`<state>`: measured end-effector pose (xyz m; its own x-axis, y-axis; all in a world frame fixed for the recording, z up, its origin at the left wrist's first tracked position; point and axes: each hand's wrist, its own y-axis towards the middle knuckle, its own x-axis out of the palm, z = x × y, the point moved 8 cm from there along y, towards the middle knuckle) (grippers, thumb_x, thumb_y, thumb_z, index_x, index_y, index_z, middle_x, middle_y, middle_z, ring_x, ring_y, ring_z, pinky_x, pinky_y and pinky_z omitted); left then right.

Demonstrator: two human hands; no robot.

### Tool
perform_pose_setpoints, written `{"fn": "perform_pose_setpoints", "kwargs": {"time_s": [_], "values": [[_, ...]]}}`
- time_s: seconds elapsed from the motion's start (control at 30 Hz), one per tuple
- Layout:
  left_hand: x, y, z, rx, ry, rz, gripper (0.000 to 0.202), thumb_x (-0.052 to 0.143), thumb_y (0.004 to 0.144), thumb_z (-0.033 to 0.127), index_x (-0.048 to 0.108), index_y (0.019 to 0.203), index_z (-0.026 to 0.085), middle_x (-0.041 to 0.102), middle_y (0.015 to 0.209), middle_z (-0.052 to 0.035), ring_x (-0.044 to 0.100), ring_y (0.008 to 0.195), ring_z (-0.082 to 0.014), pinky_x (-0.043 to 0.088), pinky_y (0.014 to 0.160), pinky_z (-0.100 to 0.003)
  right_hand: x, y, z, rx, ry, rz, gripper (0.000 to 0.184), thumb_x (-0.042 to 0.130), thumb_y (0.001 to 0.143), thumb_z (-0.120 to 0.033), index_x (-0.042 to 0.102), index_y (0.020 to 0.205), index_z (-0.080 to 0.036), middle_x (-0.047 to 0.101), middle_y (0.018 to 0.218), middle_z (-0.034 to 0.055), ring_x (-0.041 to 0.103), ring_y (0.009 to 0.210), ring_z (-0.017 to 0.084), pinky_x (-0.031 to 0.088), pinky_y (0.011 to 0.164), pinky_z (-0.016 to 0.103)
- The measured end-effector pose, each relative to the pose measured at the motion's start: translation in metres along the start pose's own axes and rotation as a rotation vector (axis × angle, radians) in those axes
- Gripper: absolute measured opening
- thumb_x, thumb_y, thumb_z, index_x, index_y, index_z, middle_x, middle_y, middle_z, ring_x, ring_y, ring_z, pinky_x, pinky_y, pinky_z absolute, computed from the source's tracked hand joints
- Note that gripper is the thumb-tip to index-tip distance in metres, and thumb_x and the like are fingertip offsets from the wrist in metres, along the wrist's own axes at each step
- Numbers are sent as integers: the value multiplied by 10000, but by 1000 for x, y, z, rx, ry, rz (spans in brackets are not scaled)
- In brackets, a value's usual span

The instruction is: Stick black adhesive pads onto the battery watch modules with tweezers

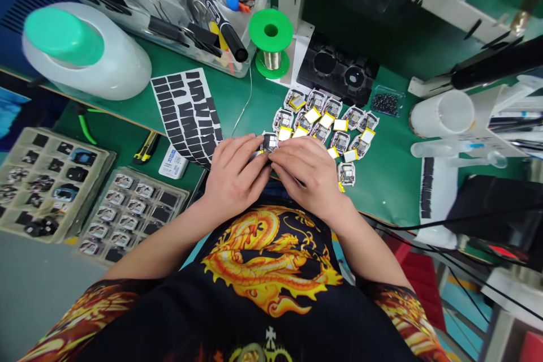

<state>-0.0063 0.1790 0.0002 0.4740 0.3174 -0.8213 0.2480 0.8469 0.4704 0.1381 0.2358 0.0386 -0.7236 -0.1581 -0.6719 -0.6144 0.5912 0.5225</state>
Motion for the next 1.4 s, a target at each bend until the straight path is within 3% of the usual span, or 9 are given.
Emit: {"fn": "perform_pose_setpoints", "kwargs": {"time_s": [0.53,0.83,1.4], "values": [[1,4,4,-31,8,-8,304,687,1072,226,734,1362,150,745,1490,-216,696,1385,-383,566,1139,-601,-16,7,0,15,-23,70,308,782,990,-94,814,1240,-270,884,1114,43,847,1099,274,695,1006,496],[-4,10,10,46,76,32,246,684,1076,214,743,1282,95,798,1312,-181,720,1199,-331,581,1016,-480,-13,8,0,34,-2,78,258,774,992,-116,824,1198,-265,885,1095,47,850,1085,268,693,992,484],[0,13,11,80,123,51,214,660,1092,196,749,1274,126,827,1259,-144,700,1131,-312,536,945,-469,-15,4,2,83,-9,53,249,770,997,-151,826,1199,-285,882,1114,38,845,1101,263,689,1001,492]]}}
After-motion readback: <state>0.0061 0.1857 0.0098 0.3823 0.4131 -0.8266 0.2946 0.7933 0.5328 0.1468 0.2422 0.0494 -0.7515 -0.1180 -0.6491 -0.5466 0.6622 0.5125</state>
